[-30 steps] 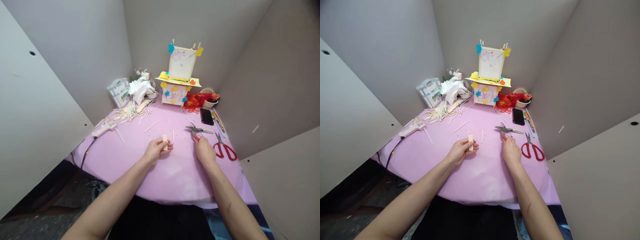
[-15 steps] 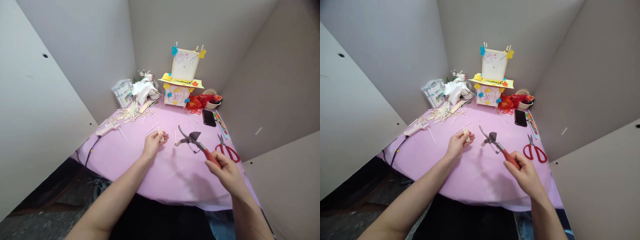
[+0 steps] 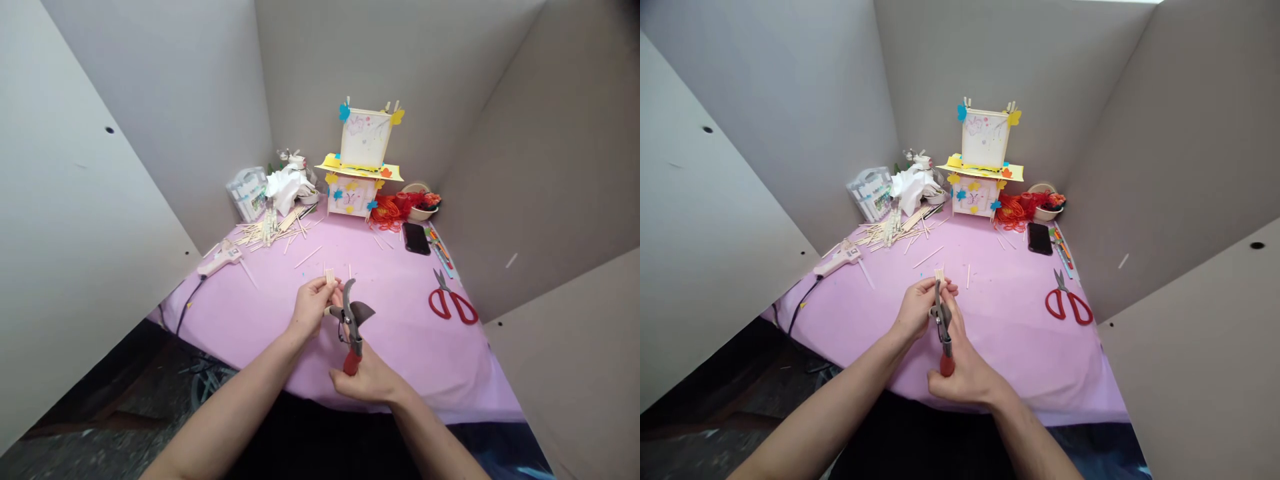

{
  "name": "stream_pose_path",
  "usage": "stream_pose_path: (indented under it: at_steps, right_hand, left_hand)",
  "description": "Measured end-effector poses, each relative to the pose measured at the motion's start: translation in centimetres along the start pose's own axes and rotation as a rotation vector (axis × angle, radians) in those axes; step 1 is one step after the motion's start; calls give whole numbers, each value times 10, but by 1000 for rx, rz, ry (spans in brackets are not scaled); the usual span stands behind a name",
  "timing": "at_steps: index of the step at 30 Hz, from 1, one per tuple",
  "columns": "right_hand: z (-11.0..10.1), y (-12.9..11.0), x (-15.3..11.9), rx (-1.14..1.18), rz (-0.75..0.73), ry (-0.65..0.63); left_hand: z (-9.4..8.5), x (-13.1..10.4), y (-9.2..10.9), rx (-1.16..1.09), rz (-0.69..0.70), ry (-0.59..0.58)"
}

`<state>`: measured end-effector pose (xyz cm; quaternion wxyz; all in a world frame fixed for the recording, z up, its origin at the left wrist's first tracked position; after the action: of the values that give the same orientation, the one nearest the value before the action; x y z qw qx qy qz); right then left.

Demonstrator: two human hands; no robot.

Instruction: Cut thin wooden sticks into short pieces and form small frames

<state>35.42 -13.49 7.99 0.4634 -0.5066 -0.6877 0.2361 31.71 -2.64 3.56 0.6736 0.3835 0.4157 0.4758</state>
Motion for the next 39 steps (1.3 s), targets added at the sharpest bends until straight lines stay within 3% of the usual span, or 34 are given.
stream_pose_path:
  at_steps: [4, 7, 12, 14, 19, 26, 39]
  right_hand:
    - [4, -10, 4, 12, -27, 63]
    - [-7, -18, 6, -40, -70, 97]
    - [-57, -3, 6, -236, 46, 150]
    - [-65, 4, 4, -367, 58, 116]
    - [-37, 4, -3, -530, -5, -28]
    - [-1, -16, -2, -577, -101, -86]
    - [18, -26, 1, -603, -111, -154]
  left_hand:
    - [8, 2, -19, -12, -20, -62]
    - [1, 3, -16, 20, 30, -54]
    - [-41, -14, 16, 226, 153, -34]
    - [-61, -27, 26, 283, 180, -18]
    - [-91, -54, 36, 392, 239, -15]
    - [-116, -65, 43, 501, 367, -17]
    - [-131, -71, 49, 523, 444, 2]
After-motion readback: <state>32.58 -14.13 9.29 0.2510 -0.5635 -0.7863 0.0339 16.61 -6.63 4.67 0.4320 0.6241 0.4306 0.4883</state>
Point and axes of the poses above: each hand's wrist, its own x-axis towards the middle knuckle, its own z-axis out of the palm, y = z × x, the point moved 10 cm from there along x, towards the middle knuckle, and after that the axes turned 10 degrees about y, right-handed, at the moved point
